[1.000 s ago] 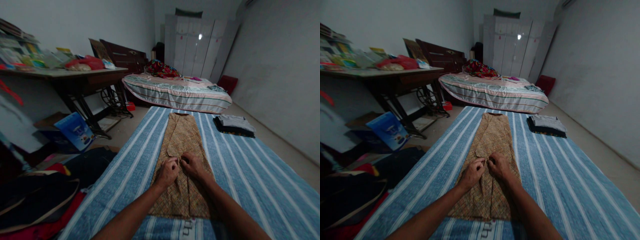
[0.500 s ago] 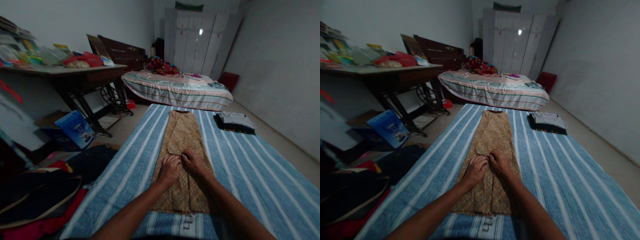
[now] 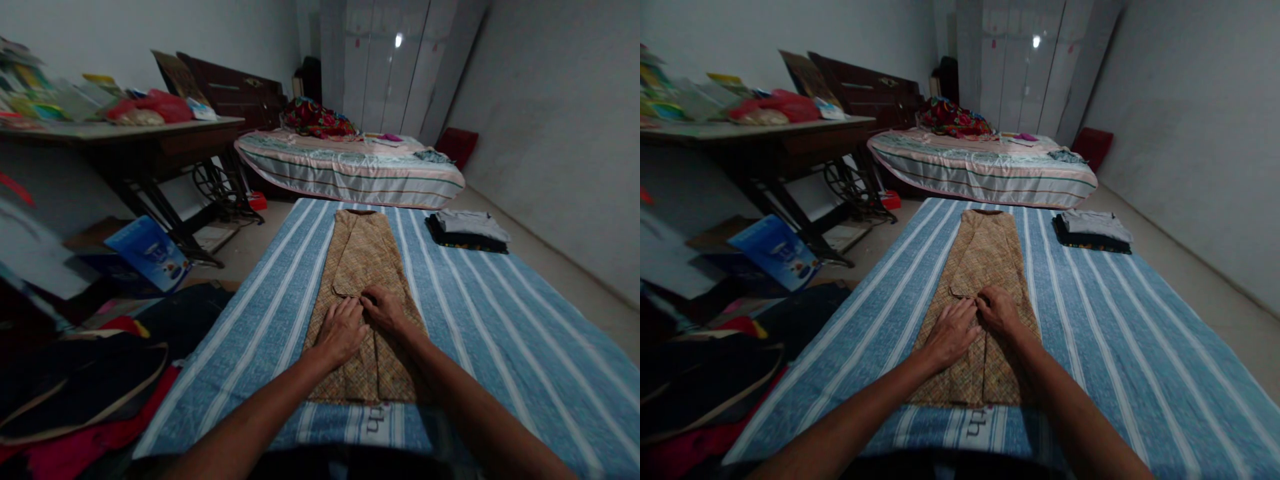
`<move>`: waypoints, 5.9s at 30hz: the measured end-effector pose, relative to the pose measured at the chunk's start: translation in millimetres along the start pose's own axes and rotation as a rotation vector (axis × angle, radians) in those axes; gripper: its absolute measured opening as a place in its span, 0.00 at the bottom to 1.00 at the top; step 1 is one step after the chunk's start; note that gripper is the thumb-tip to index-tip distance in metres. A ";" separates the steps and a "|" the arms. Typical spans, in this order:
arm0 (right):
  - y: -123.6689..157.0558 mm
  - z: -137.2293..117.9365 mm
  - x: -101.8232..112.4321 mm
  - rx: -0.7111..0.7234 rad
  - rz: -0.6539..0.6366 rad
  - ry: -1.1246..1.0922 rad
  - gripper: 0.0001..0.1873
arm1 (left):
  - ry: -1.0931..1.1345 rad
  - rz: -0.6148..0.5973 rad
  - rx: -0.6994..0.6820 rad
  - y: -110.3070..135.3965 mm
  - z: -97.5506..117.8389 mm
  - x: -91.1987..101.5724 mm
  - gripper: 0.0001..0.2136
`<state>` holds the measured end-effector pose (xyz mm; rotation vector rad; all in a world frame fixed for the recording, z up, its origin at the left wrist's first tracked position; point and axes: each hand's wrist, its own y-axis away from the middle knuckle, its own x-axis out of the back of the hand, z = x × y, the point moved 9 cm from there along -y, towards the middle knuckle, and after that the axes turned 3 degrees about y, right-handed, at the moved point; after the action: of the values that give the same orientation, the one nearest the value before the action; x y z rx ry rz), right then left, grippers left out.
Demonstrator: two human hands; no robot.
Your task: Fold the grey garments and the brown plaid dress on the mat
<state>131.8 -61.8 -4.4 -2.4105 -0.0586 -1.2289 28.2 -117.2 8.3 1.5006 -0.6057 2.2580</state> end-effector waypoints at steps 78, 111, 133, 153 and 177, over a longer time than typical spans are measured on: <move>165.5 -104.5 33.6 0.327 -0.020 0.433 0.13 | -0.063 -0.143 -0.323 99.1 60.7 12.4 0.09; 163.7 -111.3 32.1 0.284 0.230 0.451 0.16 | -0.083 -0.084 -0.262 86.7 63.6 12.2 0.05; 142.0 -109.3 25.3 0.484 0.199 0.229 0.13 | 0.033 0.020 -0.306 93.0 45.3 0.3 0.12; 141.7 -112.4 26.1 0.463 0.193 0.232 0.14 | -0.039 0.262 -0.377 103.2 50.0 20.3 0.14; 164.0 -93.1 51.0 0.419 0.293 0.252 0.13 | -0.068 0.277 -0.521 89.7 68.7 1.0 0.16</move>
<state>129.2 -255.0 24.8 -1.8216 0.1009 -1.2297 34.5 -229.5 19.3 1.2887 -1.3719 2.0100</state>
